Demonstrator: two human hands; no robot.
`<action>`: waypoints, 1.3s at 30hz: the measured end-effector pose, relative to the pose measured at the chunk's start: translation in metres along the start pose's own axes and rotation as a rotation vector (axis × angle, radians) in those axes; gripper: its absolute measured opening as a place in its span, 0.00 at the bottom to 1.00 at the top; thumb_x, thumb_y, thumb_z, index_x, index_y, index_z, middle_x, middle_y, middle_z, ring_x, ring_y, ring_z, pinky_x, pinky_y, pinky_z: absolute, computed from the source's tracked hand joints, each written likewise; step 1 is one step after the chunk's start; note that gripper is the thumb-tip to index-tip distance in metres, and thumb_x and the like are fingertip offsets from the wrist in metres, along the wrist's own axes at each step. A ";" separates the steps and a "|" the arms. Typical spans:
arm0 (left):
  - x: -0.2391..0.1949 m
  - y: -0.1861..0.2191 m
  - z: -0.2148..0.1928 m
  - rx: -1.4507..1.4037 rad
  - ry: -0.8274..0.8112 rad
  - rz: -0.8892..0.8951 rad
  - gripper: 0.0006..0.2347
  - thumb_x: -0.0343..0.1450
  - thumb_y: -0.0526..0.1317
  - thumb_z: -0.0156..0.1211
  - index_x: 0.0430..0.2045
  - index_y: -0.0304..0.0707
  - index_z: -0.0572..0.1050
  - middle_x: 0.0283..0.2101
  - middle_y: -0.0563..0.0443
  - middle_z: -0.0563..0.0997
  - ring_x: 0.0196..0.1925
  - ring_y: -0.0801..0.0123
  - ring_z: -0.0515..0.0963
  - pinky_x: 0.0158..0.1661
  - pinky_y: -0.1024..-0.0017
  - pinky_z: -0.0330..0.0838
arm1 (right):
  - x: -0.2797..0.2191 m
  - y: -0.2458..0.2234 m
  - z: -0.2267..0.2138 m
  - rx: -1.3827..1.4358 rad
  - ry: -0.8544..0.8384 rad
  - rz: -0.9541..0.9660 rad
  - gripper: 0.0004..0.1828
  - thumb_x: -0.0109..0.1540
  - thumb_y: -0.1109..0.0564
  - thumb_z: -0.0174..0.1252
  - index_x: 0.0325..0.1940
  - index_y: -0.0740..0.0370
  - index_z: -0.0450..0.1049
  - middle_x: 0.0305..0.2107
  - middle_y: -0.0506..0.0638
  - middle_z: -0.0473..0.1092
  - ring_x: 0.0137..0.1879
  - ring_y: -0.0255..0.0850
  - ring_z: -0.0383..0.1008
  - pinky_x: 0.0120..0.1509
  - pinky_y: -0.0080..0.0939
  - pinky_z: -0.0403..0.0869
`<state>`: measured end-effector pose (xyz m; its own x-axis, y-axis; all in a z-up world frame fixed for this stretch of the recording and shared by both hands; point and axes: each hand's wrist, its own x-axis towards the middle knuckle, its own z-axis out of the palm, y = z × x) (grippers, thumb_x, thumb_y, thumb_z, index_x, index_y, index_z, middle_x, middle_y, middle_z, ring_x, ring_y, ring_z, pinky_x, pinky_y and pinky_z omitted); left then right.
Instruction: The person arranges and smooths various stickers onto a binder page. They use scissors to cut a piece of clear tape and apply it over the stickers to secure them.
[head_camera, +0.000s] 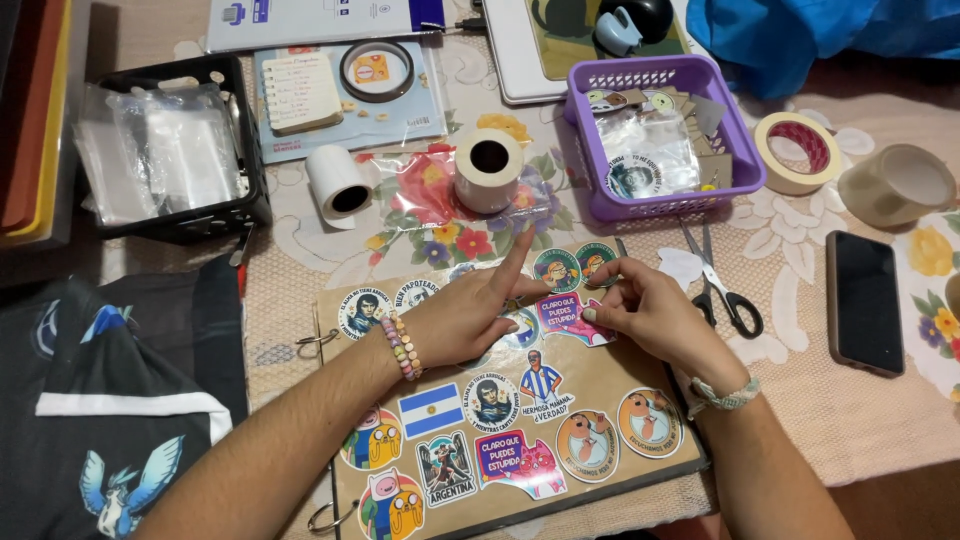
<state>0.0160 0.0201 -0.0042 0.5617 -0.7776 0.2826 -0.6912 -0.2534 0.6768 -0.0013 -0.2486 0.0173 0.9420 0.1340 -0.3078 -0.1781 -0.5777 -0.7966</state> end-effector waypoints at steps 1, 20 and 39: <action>0.000 -0.002 0.001 0.000 -0.001 0.000 0.42 0.69 0.27 0.54 0.70 0.26 0.25 0.59 0.42 0.78 0.61 0.43 0.74 0.62 0.52 0.65 | 0.001 0.001 0.000 0.001 0.001 0.000 0.22 0.53 0.62 0.69 0.51 0.62 0.76 0.21 0.54 0.78 0.27 0.41 0.73 0.39 0.38 0.70; -0.001 -0.003 0.013 0.218 -0.067 0.064 0.34 0.70 0.26 0.42 0.71 0.26 0.33 0.57 0.45 0.80 0.63 0.47 0.71 0.62 0.52 0.62 | -0.018 -0.040 0.004 -0.453 0.168 -0.008 0.31 0.50 0.43 0.75 0.48 0.61 0.73 0.24 0.53 0.71 0.38 0.54 0.77 0.48 0.53 0.72; -0.001 0.009 0.005 0.063 -0.011 0.086 0.40 0.69 0.26 0.45 0.69 0.36 0.23 0.63 0.42 0.77 0.73 0.47 0.64 0.64 0.54 0.60 | -0.084 -0.034 0.056 -0.670 -0.026 -0.258 0.23 0.59 0.41 0.63 0.52 0.51 0.67 0.45 0.49 0.68 0.51 0.51 0.71 0.44 0.58 0.72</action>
<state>0.0069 0.0157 -0.0017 0.4948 -0.8040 0.3299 -0.7639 -0.2215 0.6061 -0.0897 -0.1950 0.0415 0.9217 0.3478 -0.1717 0.2707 -0.8938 -0.3575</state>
